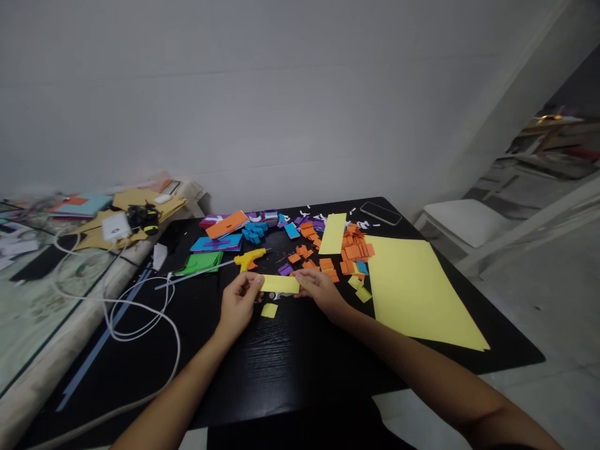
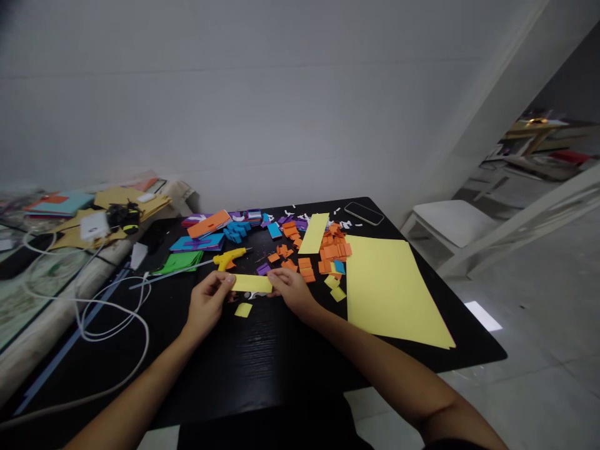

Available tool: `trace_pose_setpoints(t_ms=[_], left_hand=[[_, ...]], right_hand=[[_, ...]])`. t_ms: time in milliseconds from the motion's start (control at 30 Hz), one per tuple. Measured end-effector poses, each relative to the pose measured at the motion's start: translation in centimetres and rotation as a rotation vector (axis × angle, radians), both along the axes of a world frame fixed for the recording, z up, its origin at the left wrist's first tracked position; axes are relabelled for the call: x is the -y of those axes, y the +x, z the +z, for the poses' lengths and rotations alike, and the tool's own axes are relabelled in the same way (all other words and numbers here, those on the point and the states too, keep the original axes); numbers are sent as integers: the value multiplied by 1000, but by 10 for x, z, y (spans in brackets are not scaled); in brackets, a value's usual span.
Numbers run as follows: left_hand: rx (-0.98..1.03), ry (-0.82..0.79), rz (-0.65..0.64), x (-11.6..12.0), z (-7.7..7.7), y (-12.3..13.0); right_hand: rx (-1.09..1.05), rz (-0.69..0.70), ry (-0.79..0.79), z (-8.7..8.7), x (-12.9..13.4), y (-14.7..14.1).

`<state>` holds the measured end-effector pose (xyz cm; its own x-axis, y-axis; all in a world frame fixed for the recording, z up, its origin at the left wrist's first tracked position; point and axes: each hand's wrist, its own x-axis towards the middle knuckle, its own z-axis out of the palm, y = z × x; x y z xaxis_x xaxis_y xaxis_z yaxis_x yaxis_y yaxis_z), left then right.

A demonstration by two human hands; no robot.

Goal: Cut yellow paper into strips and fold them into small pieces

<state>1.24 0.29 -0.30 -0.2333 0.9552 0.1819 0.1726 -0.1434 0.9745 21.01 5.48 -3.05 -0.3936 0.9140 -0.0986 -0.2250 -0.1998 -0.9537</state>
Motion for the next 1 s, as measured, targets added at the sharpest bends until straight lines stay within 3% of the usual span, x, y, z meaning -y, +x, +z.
trace_pose_setpoints(t_ms=[133, 400, 667, 833, 900, 1000], left_hand=[[-3, -5, 8, 0, 1, 1], [31, -45, -85, -2, -1, -4], [-114, -89, -180, 0, -6, -4], [-174, -158, -397, 3, -6, -3], [-215, -182, -475, 5, -6, -1], [-290, -167, -485, 7, -6, 0]], right_hand=[[4, 66, -38, 1, 1, 0], [92, 97, 57, -2, -3, 4], [76, 101, 52, -2, -2, 3], [25, -19, 66, -3, -4, 2], [41, -2, 86, -1, -3, 3], [86, 98, 143, 2, 2, 3]])
